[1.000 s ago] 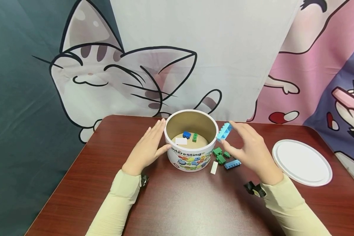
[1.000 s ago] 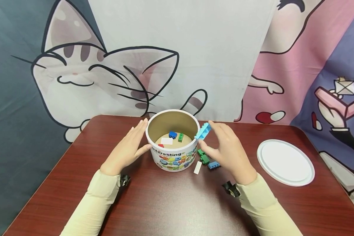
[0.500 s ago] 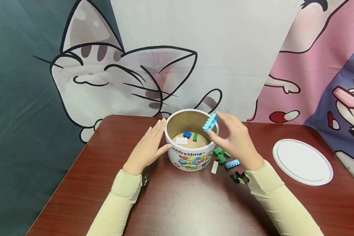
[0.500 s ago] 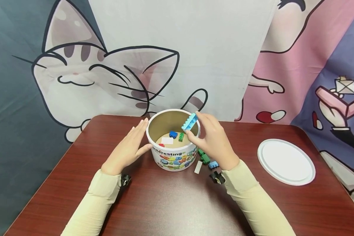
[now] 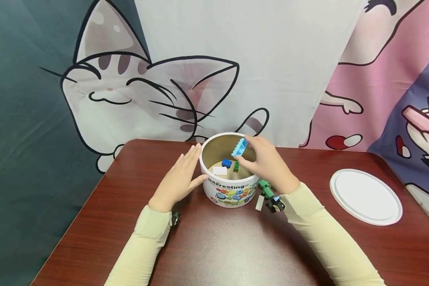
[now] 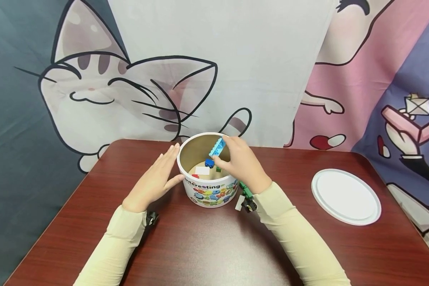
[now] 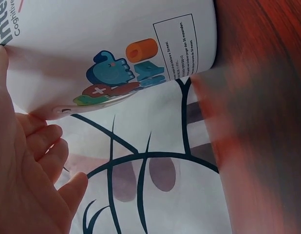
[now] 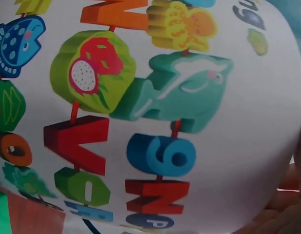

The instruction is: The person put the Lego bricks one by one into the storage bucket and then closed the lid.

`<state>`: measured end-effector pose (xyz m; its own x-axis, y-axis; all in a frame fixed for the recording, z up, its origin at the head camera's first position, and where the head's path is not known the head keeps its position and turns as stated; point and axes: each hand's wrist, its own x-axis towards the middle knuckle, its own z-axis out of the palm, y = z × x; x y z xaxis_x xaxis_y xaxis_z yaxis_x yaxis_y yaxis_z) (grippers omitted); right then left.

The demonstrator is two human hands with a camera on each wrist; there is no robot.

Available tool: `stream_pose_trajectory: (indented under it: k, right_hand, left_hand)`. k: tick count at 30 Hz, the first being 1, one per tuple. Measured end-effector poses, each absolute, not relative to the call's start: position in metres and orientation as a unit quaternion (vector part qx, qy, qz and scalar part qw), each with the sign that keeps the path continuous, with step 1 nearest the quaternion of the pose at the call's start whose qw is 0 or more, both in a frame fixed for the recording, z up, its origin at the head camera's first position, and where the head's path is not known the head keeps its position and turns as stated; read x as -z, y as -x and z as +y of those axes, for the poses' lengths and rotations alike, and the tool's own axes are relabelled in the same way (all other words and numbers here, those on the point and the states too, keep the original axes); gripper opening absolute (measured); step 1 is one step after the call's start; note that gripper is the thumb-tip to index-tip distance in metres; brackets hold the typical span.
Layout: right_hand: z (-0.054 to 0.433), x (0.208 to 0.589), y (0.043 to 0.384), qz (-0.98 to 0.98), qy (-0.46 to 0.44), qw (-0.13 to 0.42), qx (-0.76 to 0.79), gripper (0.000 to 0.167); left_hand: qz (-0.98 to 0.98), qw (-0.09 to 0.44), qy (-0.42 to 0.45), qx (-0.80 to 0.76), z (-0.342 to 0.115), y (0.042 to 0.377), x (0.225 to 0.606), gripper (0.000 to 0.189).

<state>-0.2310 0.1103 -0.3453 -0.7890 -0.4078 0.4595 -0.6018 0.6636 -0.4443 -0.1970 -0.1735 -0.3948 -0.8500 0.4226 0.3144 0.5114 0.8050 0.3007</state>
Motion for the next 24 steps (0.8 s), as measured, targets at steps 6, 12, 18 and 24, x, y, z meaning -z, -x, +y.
stream_pose_trajectory:
  k: [6, 12, 18, 24]
  right_hand:
    - [0.105, 0.342, 0.234, -0.919, -0.260, 0.119, -0.273, 0.066]
    - [0.105, 0.342, 0.233, -0.924, -0.250, 0.112, -0.268, 0.058]
    - [0.106, 0.345, 0.234, -0.918, -0.255, 0.124, -0.276, 0.051]
    - [0.111, 0.353, 0.232, -0.890, -0.267, 0.187, -0.320, 0.037]
  left_hand:
    - [-0.942, 0.119, 0.249, 0.190, -0.173, 0.197, 0.395, 0.087]
    - [-0.941, 0.117, 0.249, 0.194, -0.172, 0.196, 0.394, 0.087]
    - [-0.942, 0.115, 0.248, 0.194, -0.172, 0.196, 0.394, 0.087]
    - [-0.942, 0.116, 0.248, 0.192, -0.172, 0.196, 0.393, 0.087]
